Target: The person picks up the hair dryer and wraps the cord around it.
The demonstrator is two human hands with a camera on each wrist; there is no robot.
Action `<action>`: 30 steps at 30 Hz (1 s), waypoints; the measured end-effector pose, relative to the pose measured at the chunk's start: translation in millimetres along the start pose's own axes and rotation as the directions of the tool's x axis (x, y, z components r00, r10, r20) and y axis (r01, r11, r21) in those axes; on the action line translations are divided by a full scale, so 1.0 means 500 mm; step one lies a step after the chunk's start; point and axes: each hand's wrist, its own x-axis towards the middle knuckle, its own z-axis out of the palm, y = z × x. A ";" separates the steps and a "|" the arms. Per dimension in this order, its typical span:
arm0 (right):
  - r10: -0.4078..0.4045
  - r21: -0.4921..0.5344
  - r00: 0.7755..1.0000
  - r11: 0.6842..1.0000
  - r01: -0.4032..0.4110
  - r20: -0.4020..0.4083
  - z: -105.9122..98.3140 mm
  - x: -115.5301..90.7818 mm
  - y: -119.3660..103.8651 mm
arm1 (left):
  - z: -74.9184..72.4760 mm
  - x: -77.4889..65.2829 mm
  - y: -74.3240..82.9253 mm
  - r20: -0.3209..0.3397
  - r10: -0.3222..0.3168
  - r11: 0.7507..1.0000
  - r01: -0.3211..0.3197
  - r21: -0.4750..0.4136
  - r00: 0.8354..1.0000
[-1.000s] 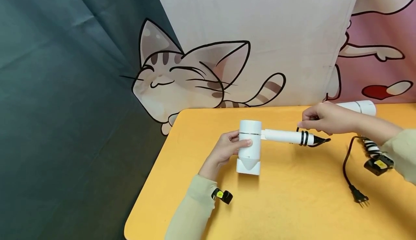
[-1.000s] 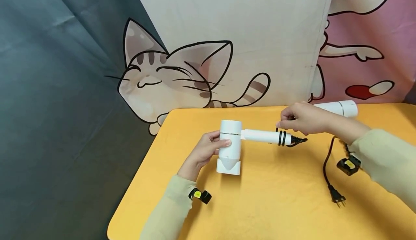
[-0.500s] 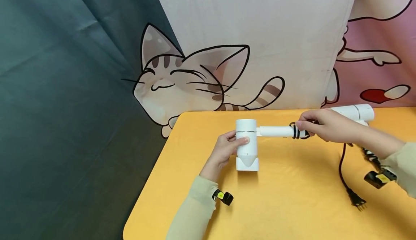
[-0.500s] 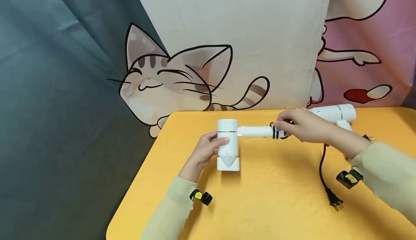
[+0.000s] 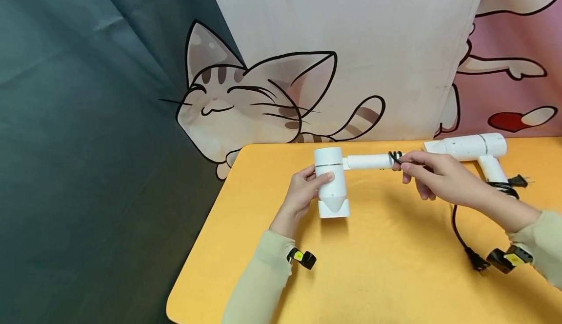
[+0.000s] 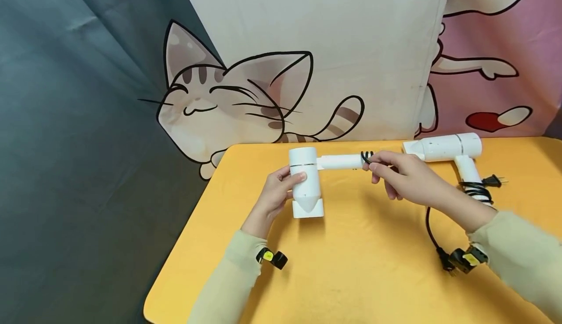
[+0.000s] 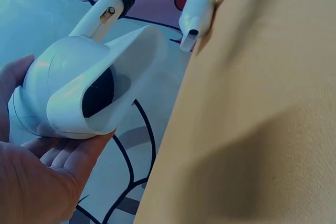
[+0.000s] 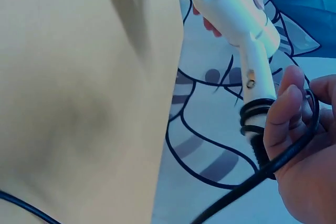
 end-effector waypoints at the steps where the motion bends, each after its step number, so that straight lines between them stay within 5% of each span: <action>1: -0.005 0.014 1.000 1.000 0.005 -0.006 0.003 -0.004 0.001 | 0.001 0.000 0.001 -0.003 0.000 1.000 0.000 -0.007 1.000; 18: -0.033 0.162 0.999 0.986 0.038 -0.034 0.066 -0.045 0.034 | 0.026 -0.008 0.006 -0.034 0.004 0.990 -0.009 -0.140 0.999; 30: -0.042 0.232 0.999 0.972 0.046 -0.022 0.093 -0.049 0.097 | 0.041 -0.025 0.016 -0.034 -0.009 0.983 0.003 -0.183 0.999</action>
